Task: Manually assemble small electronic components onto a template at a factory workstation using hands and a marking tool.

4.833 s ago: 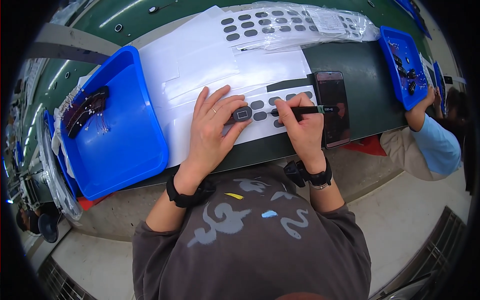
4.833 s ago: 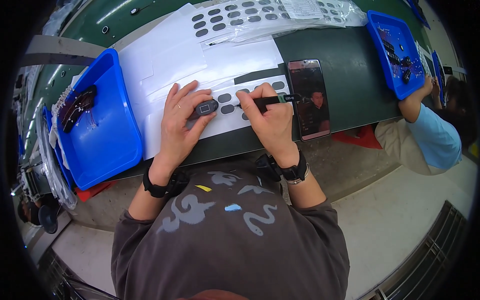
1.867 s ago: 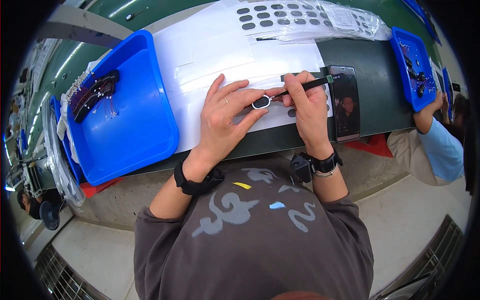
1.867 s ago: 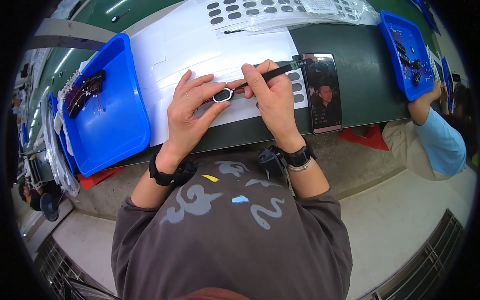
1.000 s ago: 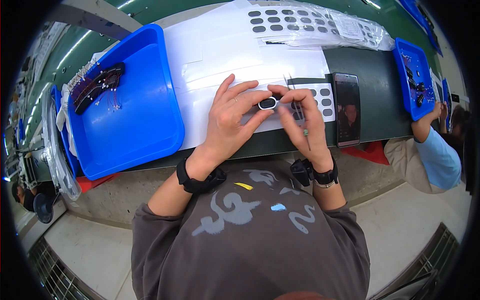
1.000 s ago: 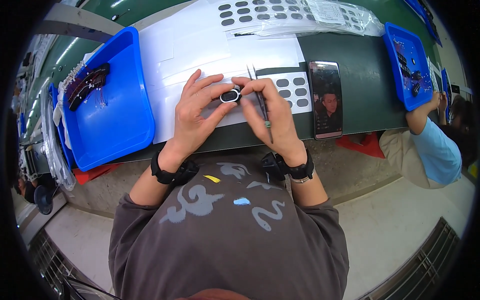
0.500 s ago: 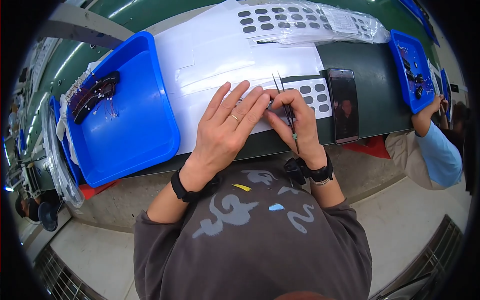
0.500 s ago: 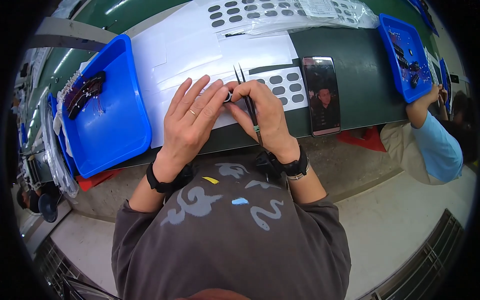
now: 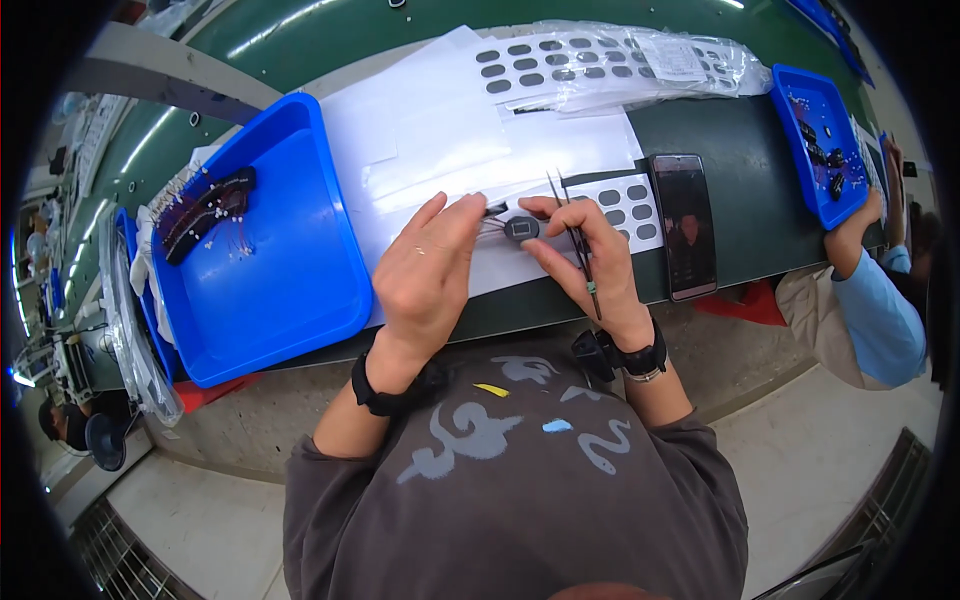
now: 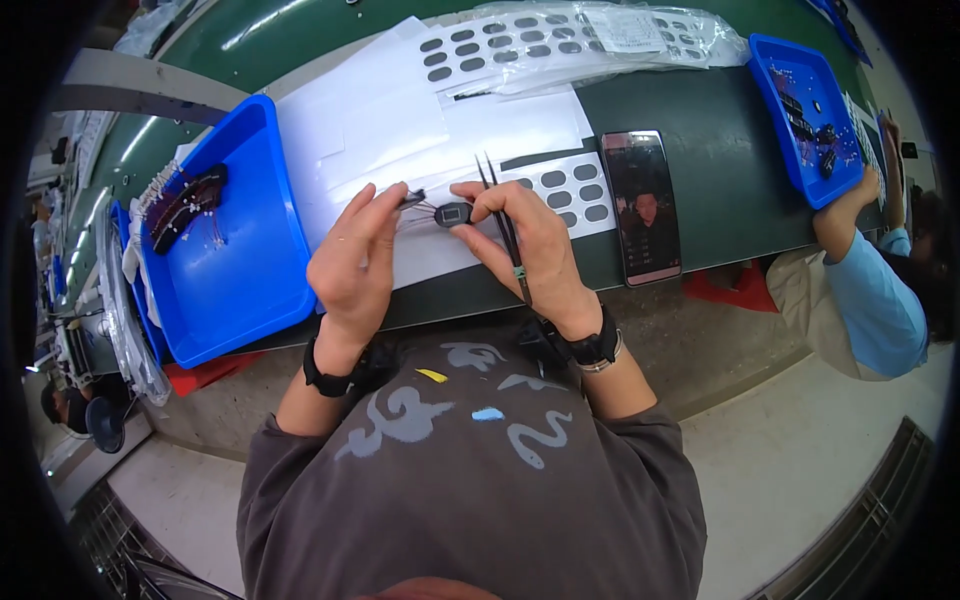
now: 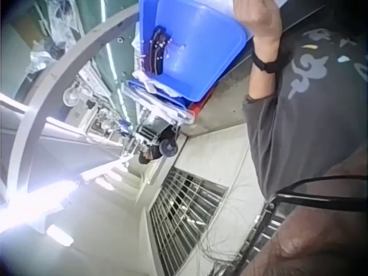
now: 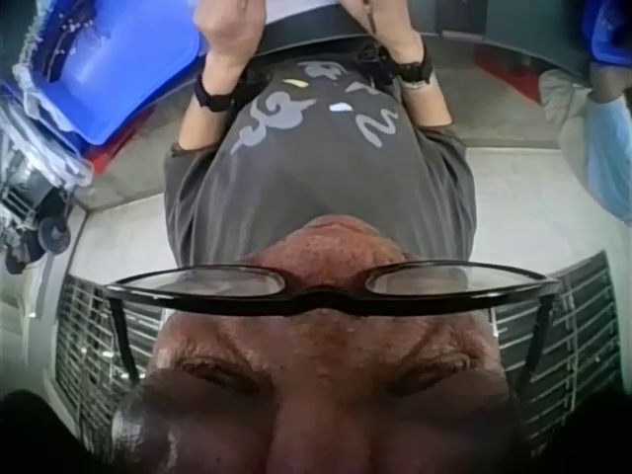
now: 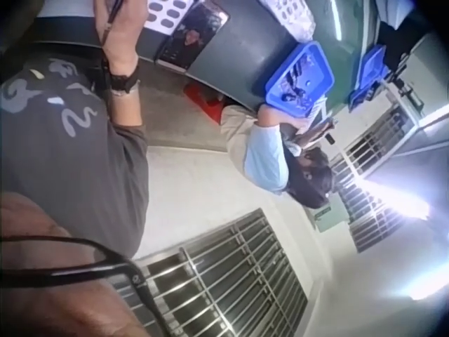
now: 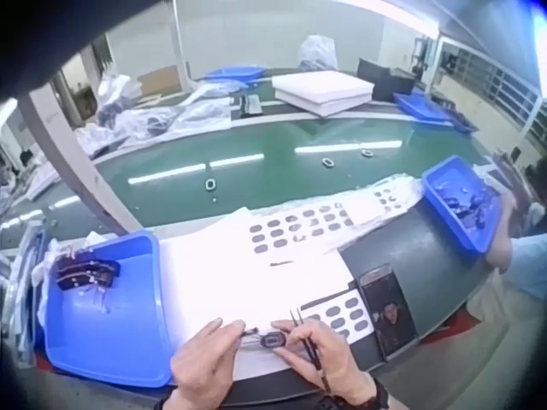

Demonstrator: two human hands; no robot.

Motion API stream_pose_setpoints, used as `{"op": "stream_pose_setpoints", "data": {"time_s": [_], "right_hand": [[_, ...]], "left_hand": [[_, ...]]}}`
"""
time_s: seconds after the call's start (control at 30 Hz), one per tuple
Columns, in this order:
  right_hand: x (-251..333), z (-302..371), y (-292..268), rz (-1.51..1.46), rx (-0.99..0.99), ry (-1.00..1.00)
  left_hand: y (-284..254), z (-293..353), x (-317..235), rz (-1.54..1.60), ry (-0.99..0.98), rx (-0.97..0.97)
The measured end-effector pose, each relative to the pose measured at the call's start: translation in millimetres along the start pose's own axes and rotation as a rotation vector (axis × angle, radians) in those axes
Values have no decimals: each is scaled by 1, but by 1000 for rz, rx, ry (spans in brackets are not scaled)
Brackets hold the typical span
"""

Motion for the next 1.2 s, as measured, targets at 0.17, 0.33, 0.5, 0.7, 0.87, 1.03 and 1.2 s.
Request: {"op": "stream_pose_setpoints", "data": {"time_s": [0.17, 0.33, 0.5, 0.7, 0.87, 1.03, 1.2], "right_hand": [[20, 3, -22, -104, -181, -82], [30, -4, -19, -385, -137, 46], [36, -2, -8, -353, -100, 132], [20, -4, -11, -459, -100, 151], [24, -10, -12, -430, -19, 18], [23, -12, -4, -429, 108, 17], [25, -12, -1, -418, 59, 42]], "left_hand": [[6, 6, 28, 836, -592, -156], [26, 14, 32, 1128, -768, -131], [24, 13, 32, 1011, -688, -121], [34, 20, 38, 1177, -870, -116], [42, 29, 42, 1298, -997, -49], [51, 34, 38, 1389, -1091, 39], [49, 27, 32, 1466, -1079, 1]]}}
Point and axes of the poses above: each hand's wrist, its own z-axis away from the middle knuckle, its own y-axis out of the palm, x = y × z, the point moved 9 cm from there along -z, towards the middle knuckle, and after that the axes turned 12 degrees about y, right-handed, at the moved point
